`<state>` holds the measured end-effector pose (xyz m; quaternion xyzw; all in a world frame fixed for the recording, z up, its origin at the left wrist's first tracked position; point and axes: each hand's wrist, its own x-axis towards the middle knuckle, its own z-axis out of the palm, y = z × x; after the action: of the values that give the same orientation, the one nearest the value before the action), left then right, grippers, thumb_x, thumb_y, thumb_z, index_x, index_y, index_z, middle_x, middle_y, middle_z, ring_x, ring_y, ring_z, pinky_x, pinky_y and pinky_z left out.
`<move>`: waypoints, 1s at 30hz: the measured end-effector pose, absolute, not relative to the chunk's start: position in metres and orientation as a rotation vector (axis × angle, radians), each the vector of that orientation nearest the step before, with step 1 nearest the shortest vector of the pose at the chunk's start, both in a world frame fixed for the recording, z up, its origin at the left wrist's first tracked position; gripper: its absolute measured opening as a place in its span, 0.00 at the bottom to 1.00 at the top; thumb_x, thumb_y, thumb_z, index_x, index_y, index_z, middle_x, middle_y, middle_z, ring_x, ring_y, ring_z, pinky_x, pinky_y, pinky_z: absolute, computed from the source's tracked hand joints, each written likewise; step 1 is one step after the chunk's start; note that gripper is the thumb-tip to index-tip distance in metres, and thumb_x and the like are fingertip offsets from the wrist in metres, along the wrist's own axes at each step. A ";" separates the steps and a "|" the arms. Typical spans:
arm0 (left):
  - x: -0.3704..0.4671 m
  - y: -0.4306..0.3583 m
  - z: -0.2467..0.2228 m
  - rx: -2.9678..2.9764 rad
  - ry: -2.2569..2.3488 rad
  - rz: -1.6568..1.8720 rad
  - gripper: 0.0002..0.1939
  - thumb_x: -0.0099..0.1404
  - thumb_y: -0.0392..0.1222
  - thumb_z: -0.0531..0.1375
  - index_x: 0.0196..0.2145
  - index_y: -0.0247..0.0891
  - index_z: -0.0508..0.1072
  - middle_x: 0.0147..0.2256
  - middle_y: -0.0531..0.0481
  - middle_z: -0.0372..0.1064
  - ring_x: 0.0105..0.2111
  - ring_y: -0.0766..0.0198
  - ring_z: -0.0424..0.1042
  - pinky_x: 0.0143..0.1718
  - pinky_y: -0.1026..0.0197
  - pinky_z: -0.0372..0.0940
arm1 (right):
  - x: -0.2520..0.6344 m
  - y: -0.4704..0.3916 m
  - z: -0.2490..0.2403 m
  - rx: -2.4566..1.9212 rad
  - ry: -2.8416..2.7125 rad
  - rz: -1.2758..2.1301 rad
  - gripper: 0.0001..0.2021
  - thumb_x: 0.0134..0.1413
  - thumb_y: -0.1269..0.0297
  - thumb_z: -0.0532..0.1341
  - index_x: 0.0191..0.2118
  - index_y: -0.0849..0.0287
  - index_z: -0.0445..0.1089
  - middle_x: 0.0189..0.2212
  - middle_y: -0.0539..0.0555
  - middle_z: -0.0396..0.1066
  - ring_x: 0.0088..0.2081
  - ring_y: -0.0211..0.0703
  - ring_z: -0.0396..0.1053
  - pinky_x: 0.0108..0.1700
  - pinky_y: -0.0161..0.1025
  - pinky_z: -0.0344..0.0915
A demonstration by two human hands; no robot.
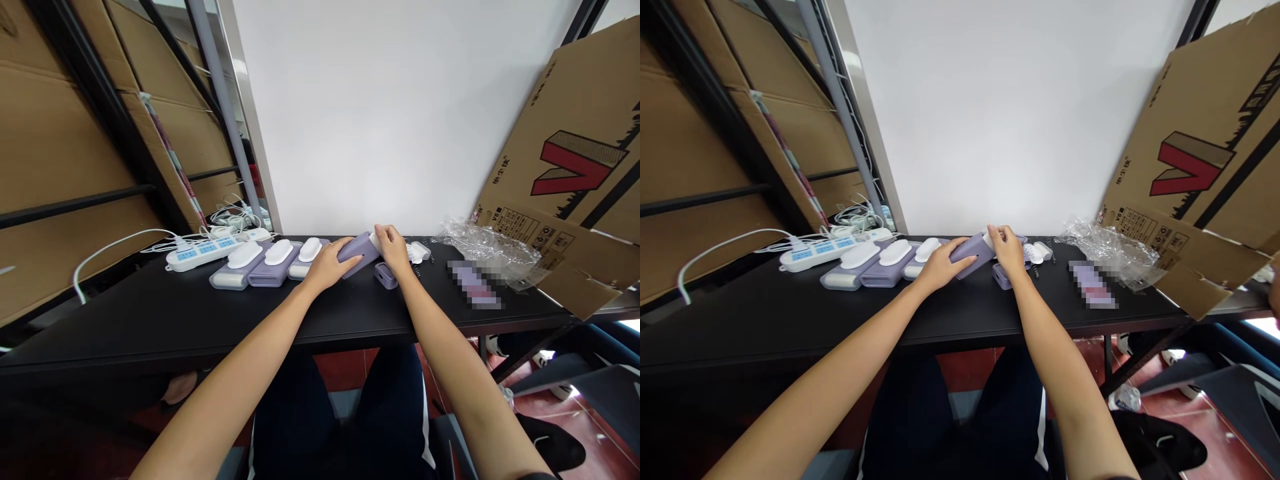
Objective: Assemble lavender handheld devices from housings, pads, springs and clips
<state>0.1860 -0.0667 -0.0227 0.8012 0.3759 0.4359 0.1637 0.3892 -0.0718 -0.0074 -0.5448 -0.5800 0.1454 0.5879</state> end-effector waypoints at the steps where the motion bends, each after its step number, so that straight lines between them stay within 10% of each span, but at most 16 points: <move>1: 0.186 -0.067 -0.023 2.286 1.073 1.234 0.26 0.66 0.55 0.64 0.59 0.45 0.73 0.55 0.47 0.75 0.53 0.51 0.74 0.57 0.49 0.66 | 0.389 -0.072 -0.008 -1.279 -1.372 0.328 0.27 0.59 0.31 0.55 0.37 0.52 0.70 0.32 0.48 0.72 0.37 0.43 0.67 0.43 0.38 0.61; 10: 0.188 -0.069 -0.021 2.188 1.061 1.269 0.26 0.65 0.56 0.64 0.58 0.44 0.73 0.55 0.47 0.75 0.53 0.51 0.74 0.56 0.51 0.66 | 0.388 -0.074 -0.008 -1.277 -1.457 0.330 0.26 0.62 0.33 0.53 0.40 0.52 0.73 0.35 0.48 0.75 0.40 0.44 0.71 0.47 0.39 0.64; 20: 0.185 -0.066 -0.021 2.056 1.047 1.334 0.28 0.64 0.59 0.65 0.56 0.43 0.74 0.53 0.47 0.76 0.52 0.51 0.75 0.56 0.52 0.66 | 0.383 -0.079 -0.007 -1.157 -1.536 0.515 0.32 0.66 0.40 0.52 0.66 0.52 0.69 0.64 0.54 0.68 0.61 0.52 0.68 0.63 0.51 0.66; 30: 0.187 -0.068 -0.020 2.030 1.012 1.341 0.30 0.63 0.58 0.66 0.57 0.40 0.74 0.54 0.45 0.75 0.53 0.50 0.74 0.57 0.52 0.66 | 0.381 -0.079 -0.006 -1.143 -1.544 0.630 0.32 0.65 0.39 0.54 0.66 0.52 0.68 0.63 0.54 0.69 0.57 0.52 0.70 0.49 0.46 0.76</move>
<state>0.1871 -0.0682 -0.0195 0.7459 0.3719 0.4925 0.2504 0.3815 -0.0792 -0.0058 -0.4791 -0.6472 0.2640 0.5310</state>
